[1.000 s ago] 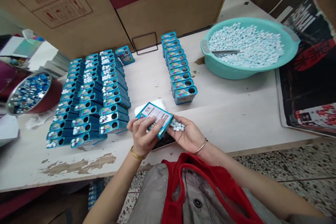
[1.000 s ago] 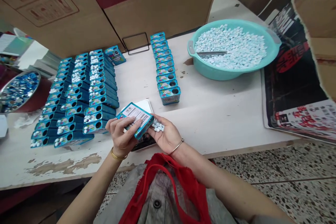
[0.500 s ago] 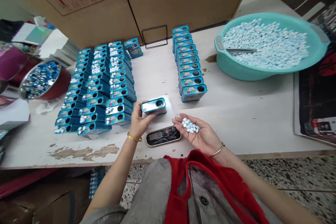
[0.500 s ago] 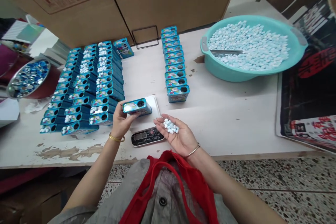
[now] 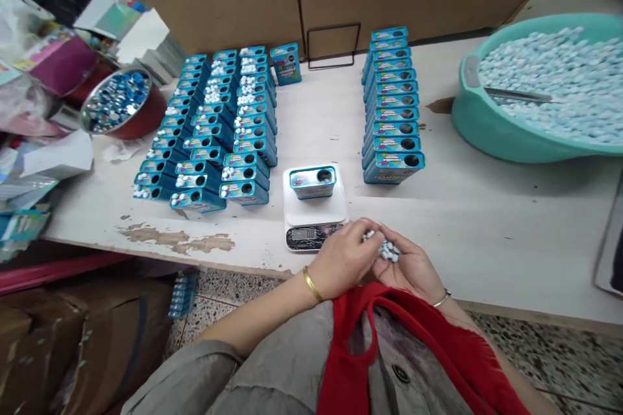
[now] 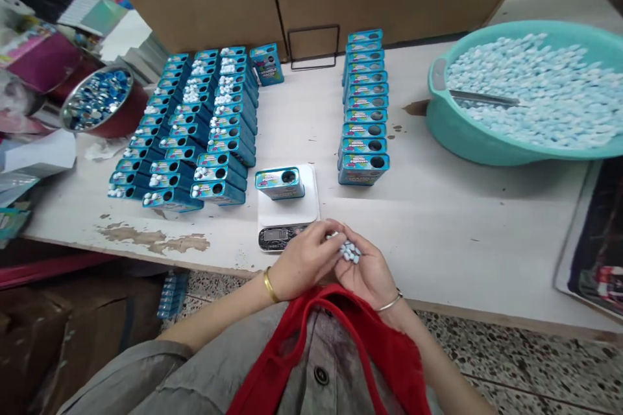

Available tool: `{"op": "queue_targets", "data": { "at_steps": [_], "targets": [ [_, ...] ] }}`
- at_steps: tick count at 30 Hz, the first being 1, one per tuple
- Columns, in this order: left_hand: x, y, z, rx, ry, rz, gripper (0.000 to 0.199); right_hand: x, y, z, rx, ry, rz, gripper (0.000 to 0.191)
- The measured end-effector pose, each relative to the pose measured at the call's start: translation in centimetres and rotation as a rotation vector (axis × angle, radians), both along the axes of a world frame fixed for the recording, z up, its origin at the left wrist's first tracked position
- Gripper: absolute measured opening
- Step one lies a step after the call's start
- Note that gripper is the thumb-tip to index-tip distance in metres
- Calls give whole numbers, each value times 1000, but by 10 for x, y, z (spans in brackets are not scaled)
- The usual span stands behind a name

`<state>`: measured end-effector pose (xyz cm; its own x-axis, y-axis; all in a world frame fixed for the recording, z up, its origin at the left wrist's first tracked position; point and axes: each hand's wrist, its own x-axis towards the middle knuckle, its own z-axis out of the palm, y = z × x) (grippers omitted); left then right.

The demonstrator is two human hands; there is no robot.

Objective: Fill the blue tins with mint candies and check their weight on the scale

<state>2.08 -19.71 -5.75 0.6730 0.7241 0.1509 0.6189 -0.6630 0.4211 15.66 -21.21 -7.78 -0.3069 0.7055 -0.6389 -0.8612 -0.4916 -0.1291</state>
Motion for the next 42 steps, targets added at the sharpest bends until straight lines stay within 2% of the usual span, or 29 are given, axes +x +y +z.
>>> {"op": "queue_targets", "data": {
  "at_steps": [5, 9, 14, 18, 22, 25, 28, 35, 42],
  "targets": [
    [11, -4, -6, -34, 84, -64, 19, 11, -14, -7, -58, 24, 61, 17],
    [9, -5, -6, -36, 17, -90, 17, 11, -16, -4, -124, 45, 41, 21],
    [7, -6, -4, -88, -65, -73, 17, 8, -15, -7, -130, 81, 63, 19],
    [-5, 7, 10, -117, -259, -21, 16, 0, -8, -1, -136, 101, -10, 20],
    [-30, 42, 35, 69, -428, 162, 11, -8, 1, 11, -82, 11, 37, 22],
    [-48, 68, 49, 170, -396, 264, 7, -9, 4, 14, -54, -5, 70, 23],
    [-57, 84, 51, 167, -325, 278, 5, -7, 2, 11, -34, 4, 64, 21],
    [-59, 88, 49, 170, -251, 280, 8, -5, 2, 7, -43, 1, 56, 21],
    [-58, 81, 64, 180, -348, 345, 7, -4, 3, 7, -30, 25, 65, 18]
  ]
}}
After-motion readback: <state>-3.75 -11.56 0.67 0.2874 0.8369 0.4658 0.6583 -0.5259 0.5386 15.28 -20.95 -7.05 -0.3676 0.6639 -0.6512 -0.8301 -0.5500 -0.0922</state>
